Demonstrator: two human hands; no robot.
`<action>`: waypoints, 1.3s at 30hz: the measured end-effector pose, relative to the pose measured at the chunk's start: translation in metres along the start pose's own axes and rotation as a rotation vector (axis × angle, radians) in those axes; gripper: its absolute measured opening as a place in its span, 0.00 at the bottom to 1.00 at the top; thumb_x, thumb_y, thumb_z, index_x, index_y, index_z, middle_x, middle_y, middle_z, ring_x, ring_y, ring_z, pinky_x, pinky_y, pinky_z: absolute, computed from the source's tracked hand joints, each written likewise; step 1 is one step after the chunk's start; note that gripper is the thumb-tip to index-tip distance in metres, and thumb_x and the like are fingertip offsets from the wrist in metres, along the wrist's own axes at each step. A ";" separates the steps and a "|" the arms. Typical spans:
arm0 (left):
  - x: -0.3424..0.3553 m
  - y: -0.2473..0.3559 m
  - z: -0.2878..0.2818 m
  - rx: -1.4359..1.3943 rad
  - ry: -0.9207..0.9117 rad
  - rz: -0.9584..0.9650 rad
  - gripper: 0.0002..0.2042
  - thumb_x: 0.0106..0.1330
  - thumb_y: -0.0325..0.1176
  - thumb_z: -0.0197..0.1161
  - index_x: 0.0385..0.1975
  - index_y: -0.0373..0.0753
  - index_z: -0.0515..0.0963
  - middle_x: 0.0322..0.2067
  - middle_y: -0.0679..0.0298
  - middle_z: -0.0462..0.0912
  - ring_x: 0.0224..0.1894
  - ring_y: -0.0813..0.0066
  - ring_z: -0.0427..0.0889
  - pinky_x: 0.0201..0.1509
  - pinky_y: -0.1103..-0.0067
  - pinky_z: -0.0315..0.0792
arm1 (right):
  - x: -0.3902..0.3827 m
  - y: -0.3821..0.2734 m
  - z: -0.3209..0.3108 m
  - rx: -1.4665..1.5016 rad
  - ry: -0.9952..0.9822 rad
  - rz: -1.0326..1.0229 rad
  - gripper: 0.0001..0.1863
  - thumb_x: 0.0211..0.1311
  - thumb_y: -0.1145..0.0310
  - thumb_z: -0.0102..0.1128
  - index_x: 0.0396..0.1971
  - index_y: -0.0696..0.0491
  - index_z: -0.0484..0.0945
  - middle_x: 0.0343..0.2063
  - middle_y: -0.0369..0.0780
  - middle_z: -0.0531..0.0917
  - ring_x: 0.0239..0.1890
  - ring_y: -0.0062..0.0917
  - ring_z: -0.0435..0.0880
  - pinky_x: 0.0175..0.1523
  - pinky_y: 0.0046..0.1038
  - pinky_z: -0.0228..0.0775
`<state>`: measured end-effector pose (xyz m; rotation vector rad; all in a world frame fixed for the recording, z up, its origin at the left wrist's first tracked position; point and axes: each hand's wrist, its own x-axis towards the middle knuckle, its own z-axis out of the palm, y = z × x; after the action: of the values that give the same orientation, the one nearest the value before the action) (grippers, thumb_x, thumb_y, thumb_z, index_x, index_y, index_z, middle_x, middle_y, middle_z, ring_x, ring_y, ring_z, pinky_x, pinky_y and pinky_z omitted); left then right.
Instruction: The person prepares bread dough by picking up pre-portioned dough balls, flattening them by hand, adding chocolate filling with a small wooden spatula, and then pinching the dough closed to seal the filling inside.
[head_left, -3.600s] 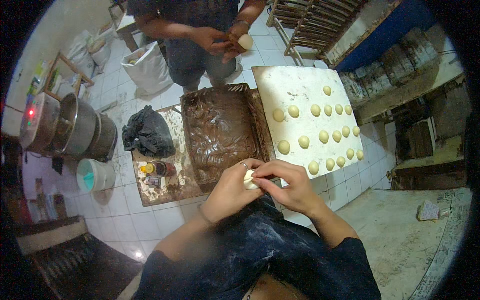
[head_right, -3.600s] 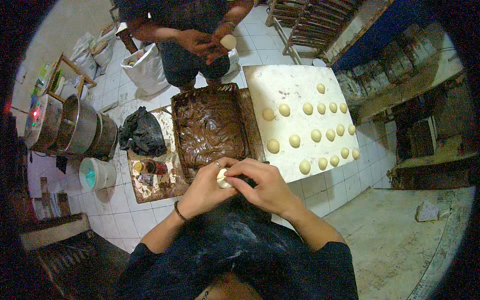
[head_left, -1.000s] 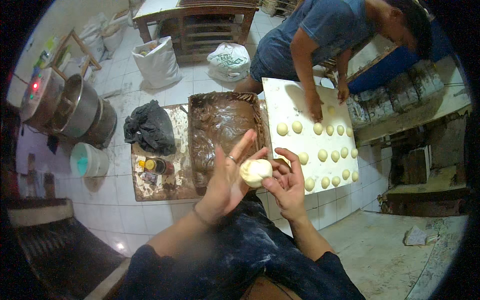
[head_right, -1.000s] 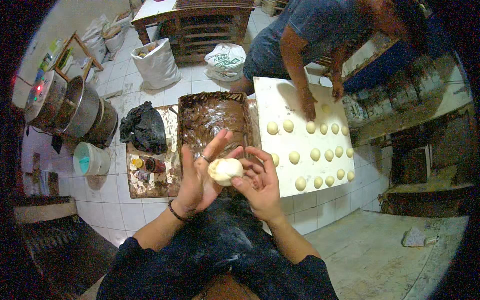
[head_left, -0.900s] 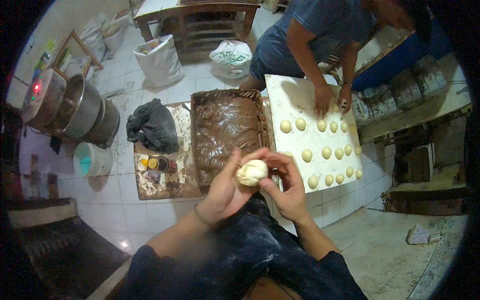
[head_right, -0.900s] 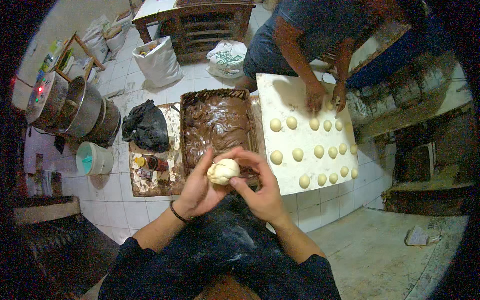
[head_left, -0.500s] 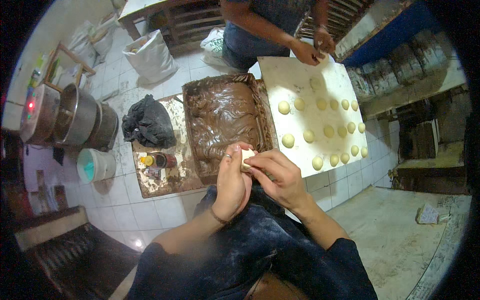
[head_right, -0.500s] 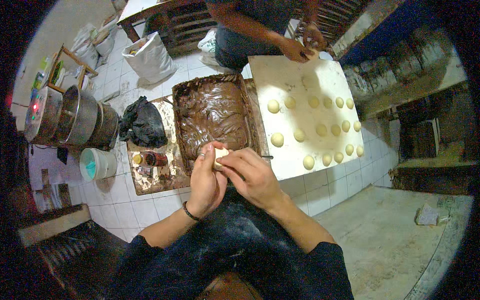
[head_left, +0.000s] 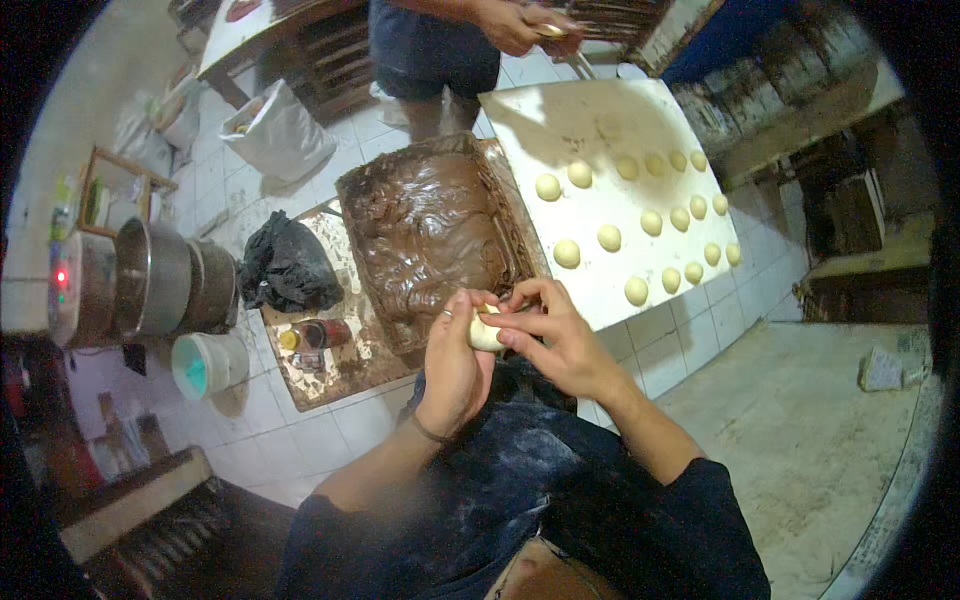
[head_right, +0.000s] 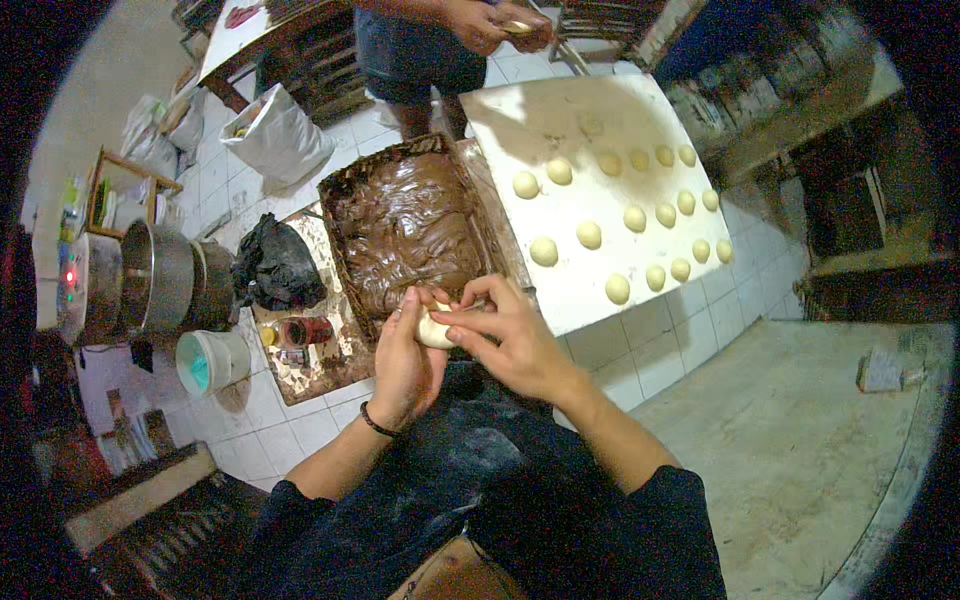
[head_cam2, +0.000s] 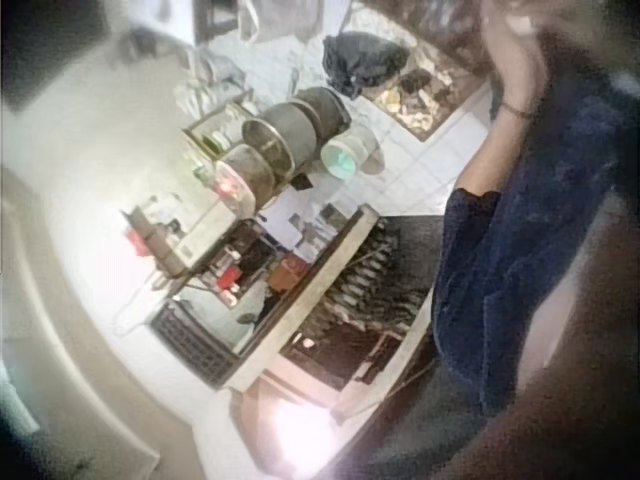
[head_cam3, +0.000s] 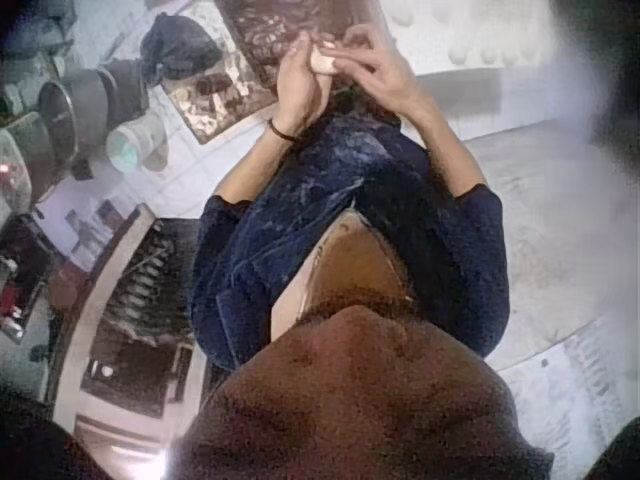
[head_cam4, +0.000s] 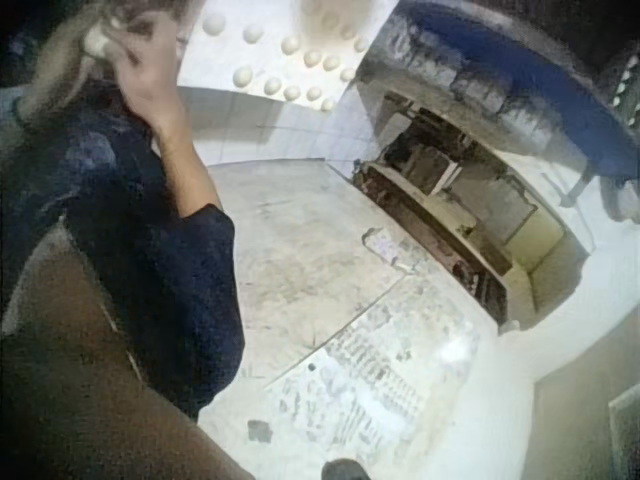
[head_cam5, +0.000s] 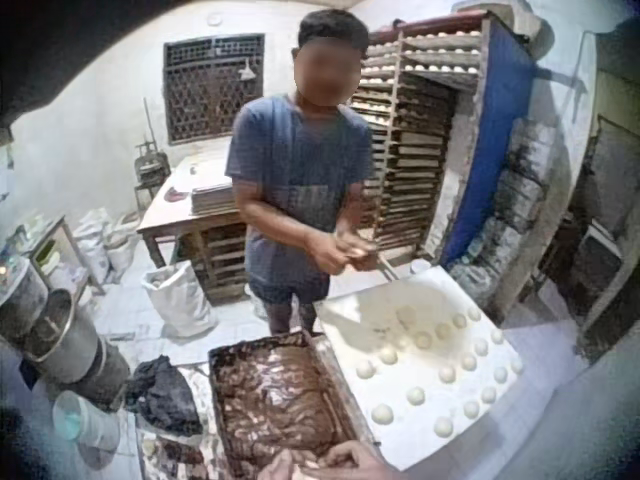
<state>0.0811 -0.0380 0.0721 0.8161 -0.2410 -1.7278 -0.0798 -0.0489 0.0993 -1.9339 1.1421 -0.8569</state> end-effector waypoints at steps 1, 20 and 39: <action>0.000 -0.003 -0.005 0.034 -0.013 -0.075 0.12 0.80 0.41 0.47 0.40 0.39 0.72 0.41 0.62 0.77 0.44 0.73 0.78 0.53 0.75 0.74 | -0.001 0.005 -0.004 0.053 0.018 0.046 0.13 0.60 0.68 0.69 0.45 0.49 0.87 0.40 0.40 0.77 0.44 0.33 0.78 0.52 0.31 0.71; 0.019 -0.041 -0.035 1.016 -0.375 -0.425 0.27 0.69 0.39 0.67 0.60 0.31 0.67 0.44 0.59 0.80 0.45 0.73 0.81 0.51 0.75 0.76 | -0.078 0.036 -0.005 0.348 0.119 0.445 0.30 0.56 0.73 0.66 0.62 0.50 0.73 0.53 0.42 0.76 0.49 0.29 0.79 0.52 0.29 0.74; 0.001 -0.026 -0.097 1.009 -0.156 -0.159 0.22 0.71 0.34 0.64 0.61 0.37 0.67 0.46 0.64 0.80 0.49 0.78 0.77 0.60 0.78 0.70 | -0.096 0.251 0.029 -0.713 0.336 0.436 0.29 0.71 0.61 0.56 0.68 0.55 0.65 0.66 0.51 0.68 0.71 0.45 0.61 0.73 0.48 0.51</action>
<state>0.1223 -0.0065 -0.0144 1.4340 -1.2452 -1.7835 -0.2000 -0.0417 -0.1434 -1.9700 2.2049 -0.5804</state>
